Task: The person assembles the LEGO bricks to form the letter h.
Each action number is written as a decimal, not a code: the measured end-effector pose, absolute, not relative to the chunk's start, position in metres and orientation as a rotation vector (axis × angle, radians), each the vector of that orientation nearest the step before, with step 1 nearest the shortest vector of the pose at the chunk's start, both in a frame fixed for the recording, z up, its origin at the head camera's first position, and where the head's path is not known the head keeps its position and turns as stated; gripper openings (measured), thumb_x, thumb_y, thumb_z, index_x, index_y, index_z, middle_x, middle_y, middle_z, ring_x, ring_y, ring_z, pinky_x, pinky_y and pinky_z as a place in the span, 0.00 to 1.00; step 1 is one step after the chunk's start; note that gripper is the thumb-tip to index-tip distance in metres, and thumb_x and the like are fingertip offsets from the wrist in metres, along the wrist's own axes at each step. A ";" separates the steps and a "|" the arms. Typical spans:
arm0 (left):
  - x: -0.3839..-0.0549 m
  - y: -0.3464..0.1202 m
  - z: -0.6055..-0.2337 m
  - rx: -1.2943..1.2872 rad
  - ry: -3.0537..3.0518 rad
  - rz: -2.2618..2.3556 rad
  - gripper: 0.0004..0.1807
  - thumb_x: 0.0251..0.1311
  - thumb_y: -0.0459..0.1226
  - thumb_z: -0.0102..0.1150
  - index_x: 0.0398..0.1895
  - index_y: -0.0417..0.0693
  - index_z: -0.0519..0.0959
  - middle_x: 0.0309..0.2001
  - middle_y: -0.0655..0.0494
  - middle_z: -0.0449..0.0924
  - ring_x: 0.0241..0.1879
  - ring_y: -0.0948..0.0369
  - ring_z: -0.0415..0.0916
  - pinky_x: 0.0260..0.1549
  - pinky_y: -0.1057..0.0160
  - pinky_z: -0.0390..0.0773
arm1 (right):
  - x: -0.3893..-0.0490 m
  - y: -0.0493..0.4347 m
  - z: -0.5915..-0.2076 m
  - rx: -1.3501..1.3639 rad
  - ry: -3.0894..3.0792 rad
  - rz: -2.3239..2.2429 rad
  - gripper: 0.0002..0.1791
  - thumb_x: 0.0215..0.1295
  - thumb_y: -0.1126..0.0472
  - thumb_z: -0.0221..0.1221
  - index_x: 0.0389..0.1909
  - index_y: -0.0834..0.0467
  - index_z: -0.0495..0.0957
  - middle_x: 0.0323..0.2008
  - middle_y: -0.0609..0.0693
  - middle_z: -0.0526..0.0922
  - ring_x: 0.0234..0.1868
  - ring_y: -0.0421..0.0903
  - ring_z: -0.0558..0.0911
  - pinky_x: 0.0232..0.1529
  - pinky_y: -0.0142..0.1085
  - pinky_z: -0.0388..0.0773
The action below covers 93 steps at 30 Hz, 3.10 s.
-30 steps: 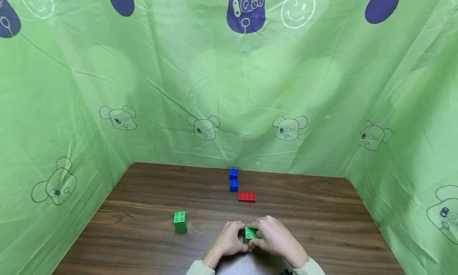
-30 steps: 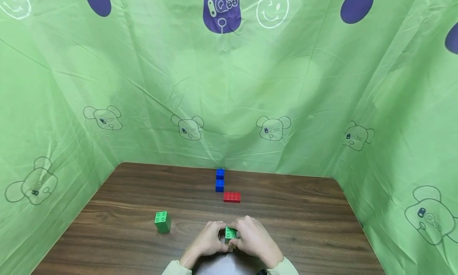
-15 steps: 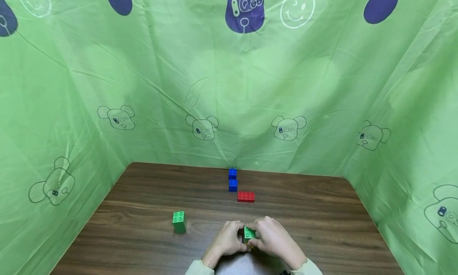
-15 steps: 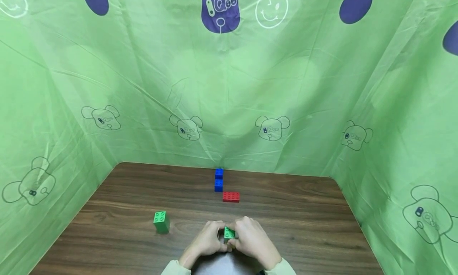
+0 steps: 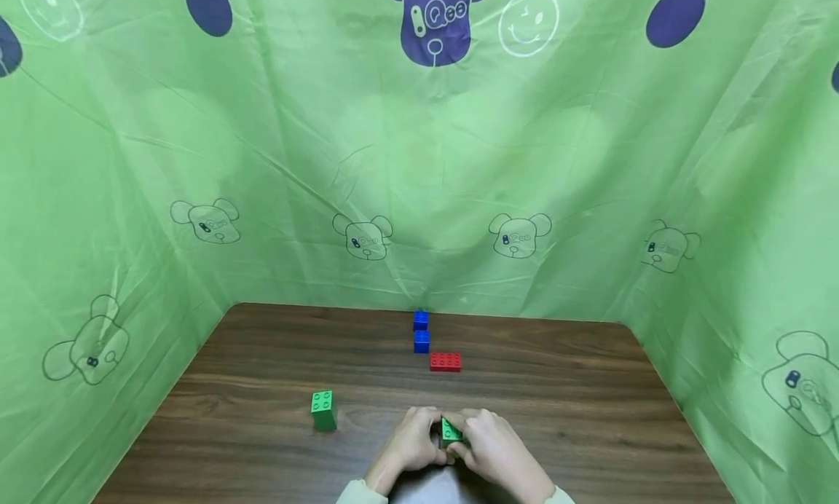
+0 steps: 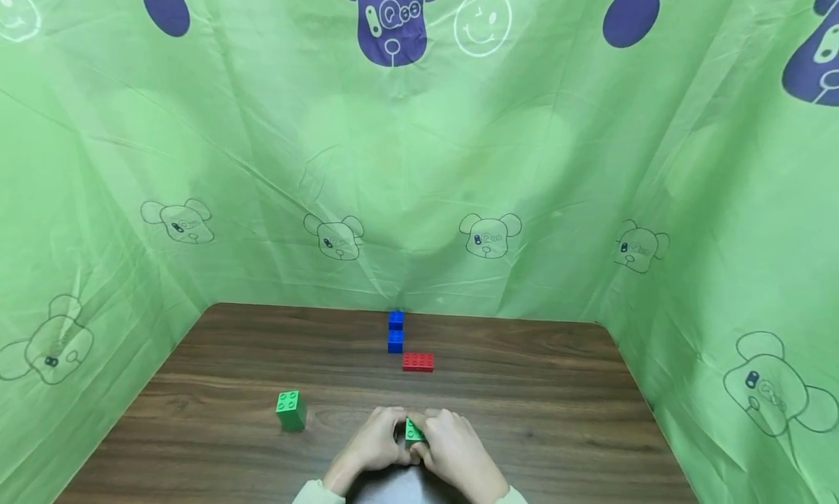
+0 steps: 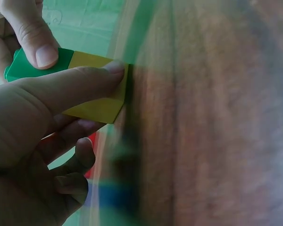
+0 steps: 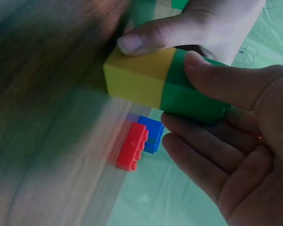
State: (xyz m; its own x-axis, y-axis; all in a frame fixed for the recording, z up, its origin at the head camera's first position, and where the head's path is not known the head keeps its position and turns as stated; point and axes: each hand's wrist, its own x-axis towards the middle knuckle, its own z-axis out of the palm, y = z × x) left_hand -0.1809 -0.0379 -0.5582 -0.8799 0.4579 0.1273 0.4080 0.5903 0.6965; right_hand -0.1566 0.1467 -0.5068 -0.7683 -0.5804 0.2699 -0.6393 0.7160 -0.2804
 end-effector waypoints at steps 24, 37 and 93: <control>-0.171 -0.039 -0.564 0.684 2.862 1.055 0.22 0.37 0.44 0.81 0.40 0.55 0.84 0.38 0.68 0.81 0.43 0.61 0.77 0.42 0.61 0.78 | -0.155 0.150 -0.520 0.945 -2.777 0.717 0.24 0.58 0.62 0.71 0.57 0.57 0.82 0.44 0.44 0.86 0.43 0.36 0.83 0.39 0.35 0.82; -0.170 -0.065 -0.534 0.739 2.851 1.039 0.28 0.49 0.45 0.78 0.55 0.51 0.83 0.48 0.58 0.85 0.47 0.60 0.79 0.46 0.59 0.80 | -0.159 0.159 -0.508 0.907 -2.743 0.758 0.26 0.60 0.62 0.71 0.60 0.63 0.80 0.47 0.50 0.86 0.46 0.42 0.85 0.43 0.38 0.84; -0.179 -0.184 -0.519 0.146 3.032 1.078 0.24 0.46 0.36 0.79 0.47 0.52 0.79 0.35 0.60 0.82 0.34 0.64 0.75 0.35 0.58 0.77 | -0.189 0.213 -0.529 0.711 -2.842 1.123 0.22 0.61 0.60 0.70 0.55 0.57 0.78 0.39 0.40 0.85 0.44 0.42 0.87 0.44 0.36 0.83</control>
State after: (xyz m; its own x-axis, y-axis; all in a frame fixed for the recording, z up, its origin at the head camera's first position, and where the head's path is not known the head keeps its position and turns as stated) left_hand -0.1789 -0.1839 -0.5195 -0.9927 0.0589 0.1050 0.1120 0.7721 0.6255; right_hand -0.1887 0.2134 -0.5289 -0.8972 -0.4094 0.1657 -0.4121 0.6409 -0.6476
